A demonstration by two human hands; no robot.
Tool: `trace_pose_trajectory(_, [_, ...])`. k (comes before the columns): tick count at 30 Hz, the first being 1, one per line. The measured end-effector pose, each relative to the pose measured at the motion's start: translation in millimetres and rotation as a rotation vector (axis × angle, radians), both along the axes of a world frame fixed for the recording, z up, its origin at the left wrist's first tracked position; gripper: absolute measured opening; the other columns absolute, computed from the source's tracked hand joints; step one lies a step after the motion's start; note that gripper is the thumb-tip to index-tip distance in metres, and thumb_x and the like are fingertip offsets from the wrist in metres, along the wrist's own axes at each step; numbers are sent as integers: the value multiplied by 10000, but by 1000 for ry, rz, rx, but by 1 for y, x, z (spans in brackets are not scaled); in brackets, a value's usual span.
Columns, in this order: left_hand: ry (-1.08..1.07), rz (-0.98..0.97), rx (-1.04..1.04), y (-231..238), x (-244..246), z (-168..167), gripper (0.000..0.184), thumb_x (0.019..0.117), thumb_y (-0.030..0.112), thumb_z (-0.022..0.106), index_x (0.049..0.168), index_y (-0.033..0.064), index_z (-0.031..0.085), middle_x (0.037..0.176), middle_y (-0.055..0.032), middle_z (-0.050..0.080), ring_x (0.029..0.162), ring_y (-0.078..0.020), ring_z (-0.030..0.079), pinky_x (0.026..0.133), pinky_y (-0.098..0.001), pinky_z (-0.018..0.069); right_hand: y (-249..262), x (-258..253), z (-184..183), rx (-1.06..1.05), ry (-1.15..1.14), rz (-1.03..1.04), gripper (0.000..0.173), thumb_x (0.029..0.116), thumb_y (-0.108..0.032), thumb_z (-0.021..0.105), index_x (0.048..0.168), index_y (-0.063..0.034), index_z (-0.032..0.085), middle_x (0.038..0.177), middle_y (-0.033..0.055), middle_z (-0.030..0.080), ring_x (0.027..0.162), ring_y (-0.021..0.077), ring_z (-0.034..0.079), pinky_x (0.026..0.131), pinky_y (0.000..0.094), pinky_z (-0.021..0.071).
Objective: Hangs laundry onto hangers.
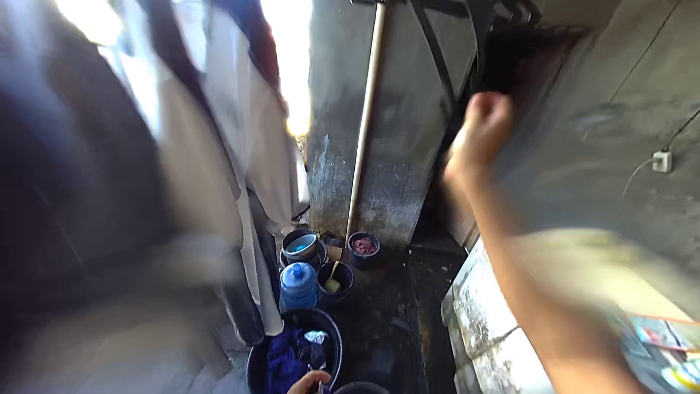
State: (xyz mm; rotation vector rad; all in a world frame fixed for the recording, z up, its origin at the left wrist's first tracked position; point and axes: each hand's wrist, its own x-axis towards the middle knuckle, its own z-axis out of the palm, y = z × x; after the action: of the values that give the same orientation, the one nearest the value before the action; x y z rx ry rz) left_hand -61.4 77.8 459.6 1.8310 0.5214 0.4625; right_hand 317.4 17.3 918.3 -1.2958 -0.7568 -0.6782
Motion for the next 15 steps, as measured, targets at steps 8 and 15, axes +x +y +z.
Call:
trace_pose_trajectory(8, [-151,-89,-117,-30,25,42,473,912,75,592,1371,-35,557,1303,-106,650,1104,-101,649,952,-322,553,-93,-150,-360,15,989,969,267,1041,-53,463,1297,9,504,1023,108,665,881,223,697,841,447,612])
trace_pose_trajectory(15, [-222,-231,66,-65,70,83,605,998,433,606,1445,30,548,1310,-12,683,970,-18,681,827,-216,579,-139,-190,-453,-200,820,848,266,1004,-55,583,1231,83,599,1055,89,686,942,103,676,873,302,589])
